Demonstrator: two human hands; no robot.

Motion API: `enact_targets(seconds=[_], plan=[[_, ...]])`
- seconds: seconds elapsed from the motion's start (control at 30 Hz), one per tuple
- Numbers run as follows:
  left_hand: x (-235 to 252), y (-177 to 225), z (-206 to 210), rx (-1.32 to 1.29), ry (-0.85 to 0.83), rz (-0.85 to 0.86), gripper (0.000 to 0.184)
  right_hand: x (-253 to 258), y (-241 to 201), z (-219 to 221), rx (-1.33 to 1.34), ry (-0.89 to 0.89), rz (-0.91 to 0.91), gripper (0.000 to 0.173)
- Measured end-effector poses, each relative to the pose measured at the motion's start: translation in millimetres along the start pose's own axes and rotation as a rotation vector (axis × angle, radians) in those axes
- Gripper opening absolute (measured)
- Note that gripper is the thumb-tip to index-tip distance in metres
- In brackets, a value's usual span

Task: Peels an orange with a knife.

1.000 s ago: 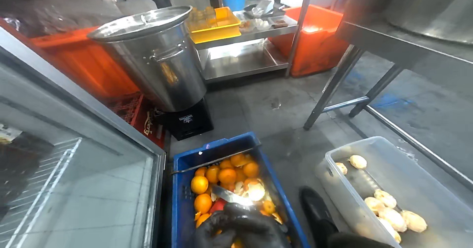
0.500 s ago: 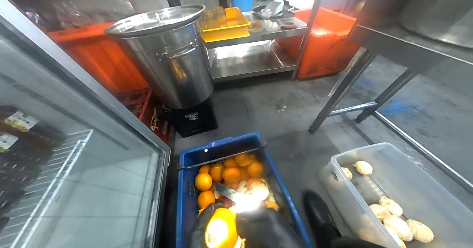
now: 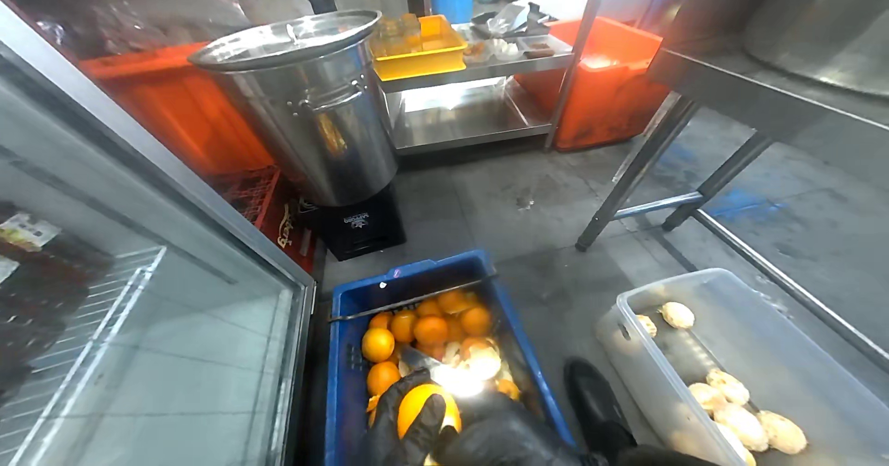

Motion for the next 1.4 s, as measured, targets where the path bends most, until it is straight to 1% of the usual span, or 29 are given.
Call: enact_targets(seconds=[0.07, 0.2, 0.23, 0.33, 0.37, 0.43, 0.5, 0.53, 0.6, 0.7, 0.77, 0.87, 1.07, 1.17, 1.3, 1.4], plan=[[2, 1, -1, 0.046, 0.016, -0.001, 0.043, 1, 1, 1, -0.003, -0.044, -0.003, 0.031], [-1, 16, 0, 0.293, 0.026, 0.056, 0.042, -1, -2, 3, 0.020, -0.085, -0.016, 0.029], [-1, 19, 0, 0.364, 0.022, 0.088, 0.043, 0, 0, 3, 0.020, -0.087, -0.029, 0.032], [-3, 27, -1, 0.584, -0.002, 0.175, 0.053, 5, 6, -2, -0.027, -0.048, -0.091, 0.049], [-2, 27, -2, 0.584, -0.026, 0.159, 0.057, 6, 6, -2, -0.042, -0.043, -0.103, 0.047], [0, 23, -4, 0.502, -0.072, 0.091, 0.059, 5, 3, 2, -0.048, -0.063, -0.106, 0.033], [1, 26, -6, 0.447, -0.076, 0.066, 0.051, 4, 2, 6, -0.035, -0.125, -0.112, 0.028], [1, 28, -7, 0.424, -0.068, 0.068, 0.045, 5, 2, 6, -0.015, -0.137, -0.122, 0.028], [0, 30, -9, 0.410, -0.051, 0.092, 0.039, 6, 2, 7, 0.033, -0.123, -0.115, 0.032], [-2, 29, -11, 0.423, 0.026, 0.083, 0.036, 3, 1, 12, 0.075, -0.125, 0.027, 0.041], [-3, 29, -10, 0.408, 0.061, 0.068, 0.035, 3, 7, 14, 0.130, -0.128, 0.073, 0.035], [-1, 25, -12, 0.465, 0.061, 0.094, 0.039, 8, 13, 12, 0.162, -0.153, 0.047, 0.032], [0, 19, -10, 0.540, 0.060, 0.126, 0.046, 5, 9, 17, 0.128, -0.107, 0.011, 0.038], [0, 18, -9, 0.580, 0.067, 0.153, 0.048, 3, 7, 18, 0.097, -0.092, -0.034, 0.039], [-3, 25, -4, 0.656, 0.066, 0.222, 0.053, 5, 7, 15, 0.087, -0.090, -0.076, 0.034], [-4, 24, 1, 0.687, 0.063, 0.269, 0.052, 3, 6, 16, 0.118, -0.055, -0.057, 0.039]])
Point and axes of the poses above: each hand's wrist, its own x-axis towards the middle knuckle, its own z-axis out of the palm, y = z × x, the point moved 7 cm from there along x, towards the middle knuckle, and after that the axes turned 1 degree about x, right-handed, at the moved point
